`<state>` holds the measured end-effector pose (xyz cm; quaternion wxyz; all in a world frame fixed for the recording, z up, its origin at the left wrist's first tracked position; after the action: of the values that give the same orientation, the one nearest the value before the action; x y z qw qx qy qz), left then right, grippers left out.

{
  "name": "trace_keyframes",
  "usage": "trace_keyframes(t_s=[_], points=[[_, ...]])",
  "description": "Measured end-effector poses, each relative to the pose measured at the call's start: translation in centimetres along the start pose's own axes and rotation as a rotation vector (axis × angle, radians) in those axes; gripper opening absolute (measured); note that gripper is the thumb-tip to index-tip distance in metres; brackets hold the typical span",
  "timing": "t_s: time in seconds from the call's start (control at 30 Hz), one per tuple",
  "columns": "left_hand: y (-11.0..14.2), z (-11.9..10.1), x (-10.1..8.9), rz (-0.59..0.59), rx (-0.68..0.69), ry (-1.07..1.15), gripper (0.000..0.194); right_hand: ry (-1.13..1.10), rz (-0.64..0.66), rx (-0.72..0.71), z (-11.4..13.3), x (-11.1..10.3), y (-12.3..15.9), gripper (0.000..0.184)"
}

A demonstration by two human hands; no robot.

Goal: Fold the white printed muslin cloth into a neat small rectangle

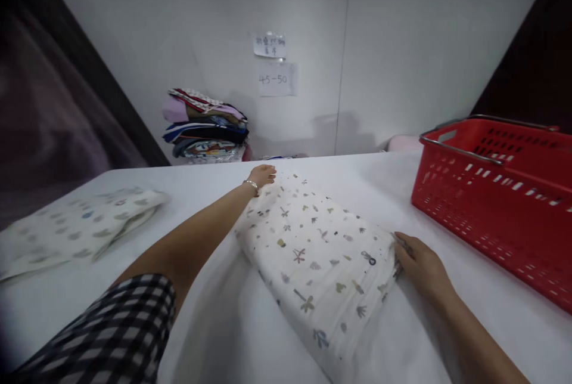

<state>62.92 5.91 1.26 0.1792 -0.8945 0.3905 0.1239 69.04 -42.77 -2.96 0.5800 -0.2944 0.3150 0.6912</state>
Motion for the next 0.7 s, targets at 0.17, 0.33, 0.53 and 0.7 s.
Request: trace_keyframes(t_s=[0.17,0.33,0.53,0.7], points=[[6.6,0.7,-9.4,-0.126,0.025,-0.221,0.019,0.005,0.037,0.077,0.2,-0.2,0.7,0.063],[14.2,2.4,-13.7,-0.203,-0.056,-0.374,0.027,0.134,0.031,0.018,0.4,0.2,0.2,0.067],[15.6,2.8,-12.8,-0.191,-0.081,-0.387,0.033,0.129,-0.066,-0.105,0.8,-0.5,0.9,0.062],[11.8,2.9,-12.3,-0.185,-0.057,-0.390,0.034,0.095,-0.106,-0.089,0.3,-0.7,0.9,0.063]])
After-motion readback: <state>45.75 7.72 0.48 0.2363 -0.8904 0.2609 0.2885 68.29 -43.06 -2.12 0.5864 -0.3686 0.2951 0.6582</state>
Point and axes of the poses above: each hand's wrist, its own y-axis away from the middle knuckle, its own x-axis out of the palm, z = x × y, the point moved 6 cm from there along -y, towards the middle knuckle, and after that the axes turned 15 degrees about x, right-handed, at the moved point
